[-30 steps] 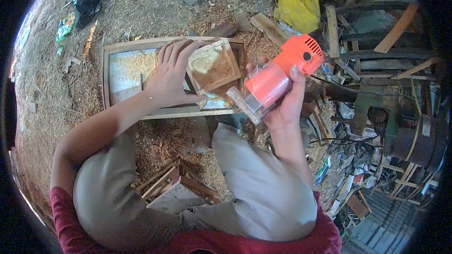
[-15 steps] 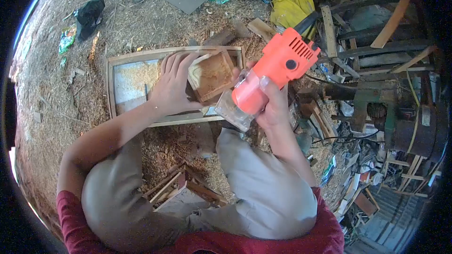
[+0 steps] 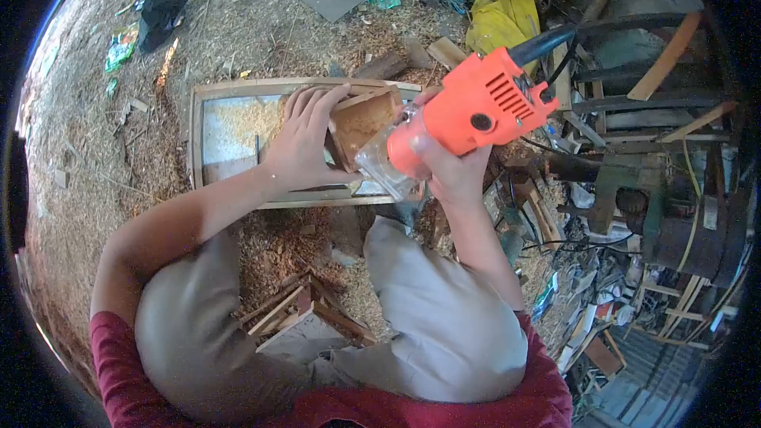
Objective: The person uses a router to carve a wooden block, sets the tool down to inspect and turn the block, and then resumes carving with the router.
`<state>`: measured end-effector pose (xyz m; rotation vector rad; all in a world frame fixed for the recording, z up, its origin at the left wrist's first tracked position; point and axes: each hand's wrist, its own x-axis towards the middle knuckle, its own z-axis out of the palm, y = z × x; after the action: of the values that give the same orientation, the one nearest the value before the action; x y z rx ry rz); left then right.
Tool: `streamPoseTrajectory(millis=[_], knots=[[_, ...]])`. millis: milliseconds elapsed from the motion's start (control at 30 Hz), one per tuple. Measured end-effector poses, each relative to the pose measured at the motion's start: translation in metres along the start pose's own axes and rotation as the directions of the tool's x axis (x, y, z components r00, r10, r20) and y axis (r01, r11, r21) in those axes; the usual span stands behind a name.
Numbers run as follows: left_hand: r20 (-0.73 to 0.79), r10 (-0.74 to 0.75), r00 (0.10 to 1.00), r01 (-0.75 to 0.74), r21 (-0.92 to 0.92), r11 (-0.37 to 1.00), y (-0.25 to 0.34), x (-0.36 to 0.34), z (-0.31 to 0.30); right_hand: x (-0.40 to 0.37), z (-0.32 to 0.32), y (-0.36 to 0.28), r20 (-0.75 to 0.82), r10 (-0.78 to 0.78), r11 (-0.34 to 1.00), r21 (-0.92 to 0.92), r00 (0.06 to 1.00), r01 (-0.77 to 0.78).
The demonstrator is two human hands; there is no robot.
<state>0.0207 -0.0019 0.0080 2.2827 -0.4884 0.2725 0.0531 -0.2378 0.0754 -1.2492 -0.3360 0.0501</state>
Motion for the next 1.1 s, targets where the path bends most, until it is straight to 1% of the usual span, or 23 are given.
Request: streamPoseTrajectory(millis=[67, 167, 267, 300, 367, 500, 667, 767, 833, 900, 967, 1033, 1100], knots=[[-0.004, 0.025, 1.000, -0.025, -0.050, 0.998, -0.002, 0.000, -0.003, 0.007, 0.005, 0.005, -0.038, 0.018, 1.000, -0.013, 0.999, -0.019], [0.018, 0.024, 1.000, -0.023, -0.050, 0.998, -0.006, -0.001, 0.000, 0.010, 0.009, 0.014, 0.023, -0.052, 0.999, -0.004, 0.998, 0.052], [0.026, 0.023, 0.999, -0.022, -0.034, 0.999, -0.005, -0.002, -0.003, 0.006, 0.007, 0.022, 0.066, -0.094, 0.994, -0.056, 0.993, 0.097], [0.033, 0.023, 0.999, -0.022, -0.022, 1.000, -0.007, -0.002, -0.001, 0.003, 0.010, 0.022, 0.050, -0.077, 0.995, -0.067, 0.996, 0.080], [-0.006, 0.045, 0.999, -0.045, -0.006, 0.999, -0.011, -0.004, 0.005, -0.003, 0.019, 0.018, 0.012, -0.047, 0.995, -0.087, 0.999, 0.048], [-0.053, 0.087, 0.995, -0.088, -0.018, 0.996, -0.014, -0.007, 0.008, 0.000, 0.009, 0.022, 0.136, -0.165, 0.979, -0.097, 0.977, 0.179], [-0.042, 0.093, 0.995, -0.094, -0.024, 0.995, -0.013, -0.007, 0.007, 0.002, 0.009, 0.025, 0.139, -0.217, 0.967, -0.103, 0.966, 0.232], [-0.143, 0.113, 0.983, -0.110, 0.026, 0.994, -0.013, -0.010, 0.008, 0.001, 0.010, 0.026, 0.142, -0.227, 0.962, -0.120, 0.964, 0.244], [-0.116, 0.088, 0.989, -0.085, 0.033, 0.996, -0.012, -0.010, 0.007, 0.000, 0.012, 0.026, 0.142, -0.245, 0.953, -0.146, 0.959, 0.265], [-0.101, 0.075, 0.992, -0.071, 0.042, 0.997, -0.011, -0.010, 0.006, -0.002, 0.011, 0.030, 0.107, -0.280, 0.943, -0.154, 0.954, 0.294], [-0.101, 0.069, 0.992, -0.064, 0.052, 0.997, -0.010, -0.011, 0.005, -0.004, 0.012, 0.030, 0.102, -0.266, 0.952, -0.129, 0.959, 0.278], [-0.102, 0.077, 0.992, -0.071, 0.059, 0.996, -0.010, -0.011, 0.005, -0.007, 0.014, 0.025, 0.127, -0.203, 0.975, -0.069, 0.971, 0.213], [-0.102, 0.078, 0.992, -0.072, 0.060, 0.996, -0.009, -0.012, 0.006, -0.005, 0.009, 0.026, 0.122, -0.206, 0.976, -0.044, 0.971, 0.212]])
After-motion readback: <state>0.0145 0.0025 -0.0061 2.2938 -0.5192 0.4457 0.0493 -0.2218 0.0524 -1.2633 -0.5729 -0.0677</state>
